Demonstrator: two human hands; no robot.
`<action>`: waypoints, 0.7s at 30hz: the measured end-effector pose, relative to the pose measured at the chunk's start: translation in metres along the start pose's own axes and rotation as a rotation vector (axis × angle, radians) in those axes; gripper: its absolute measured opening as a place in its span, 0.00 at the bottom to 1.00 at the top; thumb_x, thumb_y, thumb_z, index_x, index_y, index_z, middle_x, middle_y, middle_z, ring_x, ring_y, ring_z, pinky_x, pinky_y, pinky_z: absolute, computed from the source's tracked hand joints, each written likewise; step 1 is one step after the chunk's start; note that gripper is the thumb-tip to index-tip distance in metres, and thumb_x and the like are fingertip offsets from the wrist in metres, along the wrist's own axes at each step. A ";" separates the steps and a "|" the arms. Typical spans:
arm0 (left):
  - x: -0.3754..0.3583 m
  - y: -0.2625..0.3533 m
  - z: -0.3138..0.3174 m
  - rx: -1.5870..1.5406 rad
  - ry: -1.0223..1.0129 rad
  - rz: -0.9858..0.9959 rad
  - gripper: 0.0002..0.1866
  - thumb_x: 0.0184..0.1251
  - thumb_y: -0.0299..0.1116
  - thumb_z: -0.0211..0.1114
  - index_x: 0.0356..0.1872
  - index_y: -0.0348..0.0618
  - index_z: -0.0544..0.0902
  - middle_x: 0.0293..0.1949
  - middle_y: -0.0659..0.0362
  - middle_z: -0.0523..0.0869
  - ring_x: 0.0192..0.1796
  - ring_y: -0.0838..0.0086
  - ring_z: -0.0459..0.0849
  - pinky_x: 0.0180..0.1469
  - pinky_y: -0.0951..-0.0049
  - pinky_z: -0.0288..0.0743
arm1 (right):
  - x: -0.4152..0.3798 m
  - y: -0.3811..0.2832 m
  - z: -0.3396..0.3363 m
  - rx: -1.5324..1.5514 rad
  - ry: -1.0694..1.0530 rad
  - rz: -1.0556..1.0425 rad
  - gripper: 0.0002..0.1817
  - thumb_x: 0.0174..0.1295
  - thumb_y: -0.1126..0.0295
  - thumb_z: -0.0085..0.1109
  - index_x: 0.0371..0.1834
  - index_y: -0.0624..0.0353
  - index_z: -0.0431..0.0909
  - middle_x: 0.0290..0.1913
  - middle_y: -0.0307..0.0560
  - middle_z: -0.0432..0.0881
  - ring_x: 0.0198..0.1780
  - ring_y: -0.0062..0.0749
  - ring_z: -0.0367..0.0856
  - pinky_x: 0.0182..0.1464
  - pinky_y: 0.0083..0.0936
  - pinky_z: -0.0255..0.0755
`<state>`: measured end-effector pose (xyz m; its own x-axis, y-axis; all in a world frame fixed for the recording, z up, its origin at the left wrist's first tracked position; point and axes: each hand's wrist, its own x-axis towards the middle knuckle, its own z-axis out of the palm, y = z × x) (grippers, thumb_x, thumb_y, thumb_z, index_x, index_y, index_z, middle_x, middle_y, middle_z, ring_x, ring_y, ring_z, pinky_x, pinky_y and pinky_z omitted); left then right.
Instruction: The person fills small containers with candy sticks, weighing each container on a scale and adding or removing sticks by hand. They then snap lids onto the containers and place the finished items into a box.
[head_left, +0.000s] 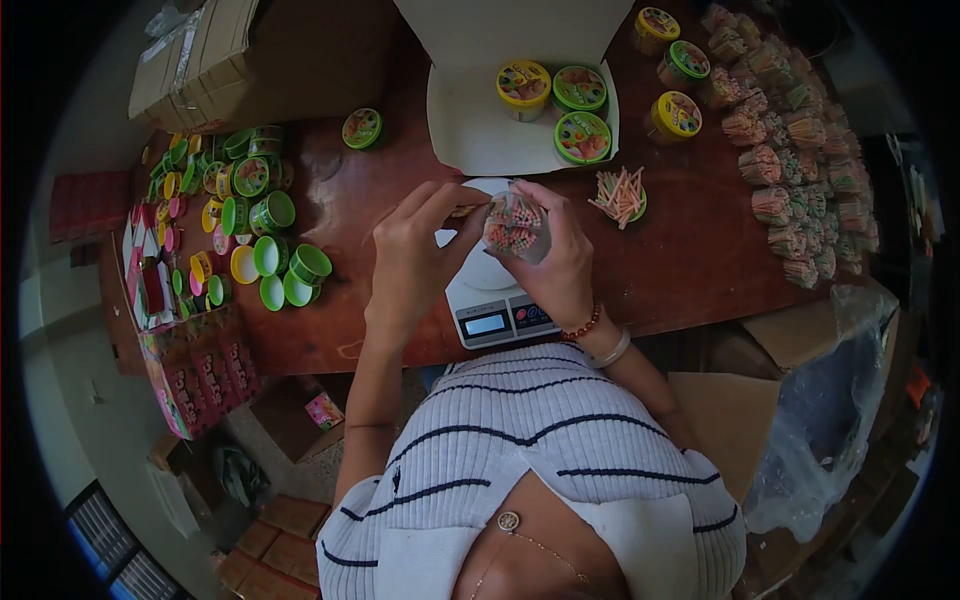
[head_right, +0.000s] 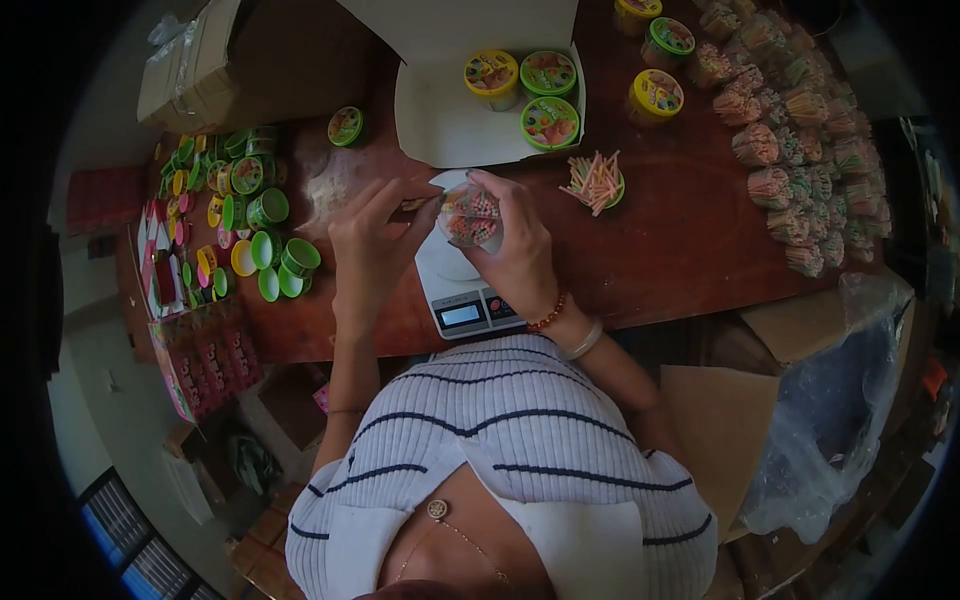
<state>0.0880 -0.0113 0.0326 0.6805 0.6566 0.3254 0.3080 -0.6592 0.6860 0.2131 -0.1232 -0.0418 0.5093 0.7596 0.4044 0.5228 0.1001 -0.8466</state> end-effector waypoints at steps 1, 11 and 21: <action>0.000 0.000 0.003 0.007 0.004 -0.003 0.08 0.61 0.22 0.74 0.41 0.39 0.88 0.35 0.56 0.88 0.36 0.69 0.91 0.38 0.70 0.85 | 0.000 0.000 0.000 0.000 0.002 0.001 0.41 0.47 0.73 0.84 0.66 0.59 0.73 0.59 0.51 0.83 0.58 0.45 0.86 0.58 0.34 0.81; 0.000 -0.001 0.020 0.067 -0.068 0.037 0.17 0.65 0.27 0.73 0.56 0.45 0.87 0.44 0.54 0.89 0.39 0.68 0.89 0.38 0.68 0.82 | -0.002 0.001 0.000 0.033 -0.054 0.067 0.46 0.45 0.73 0.85 0.70 0.59 0.69 0.60 0.54 0.82 0.60 0.46 0.85 0.60 0.36 0.80; 0.047 -0.194 0.006 0.423 0.334 -0.058 0.31 0.64 0.33 0.75 0.66 0.36 0.75 0.58 0.42 0.81 0.58 0.52 0.82 0.59 0.56 0.77 | -0.001 -0.006 -0.027 0.164 -0.104 0.139 0.56 0.46 0.67 0.87 0.78 0.65 0.59 0.66 0.60 0.77 0.70 0.45 0.76 0.74 0.39 0.70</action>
<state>0.0640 0.1457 -0.0889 0.4269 0.7318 0.5312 0.6267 -0.6629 0.4096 0.2284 -0.1415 -0.0279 0.4912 0.8345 0.2495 0.3302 0.0866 -0.9399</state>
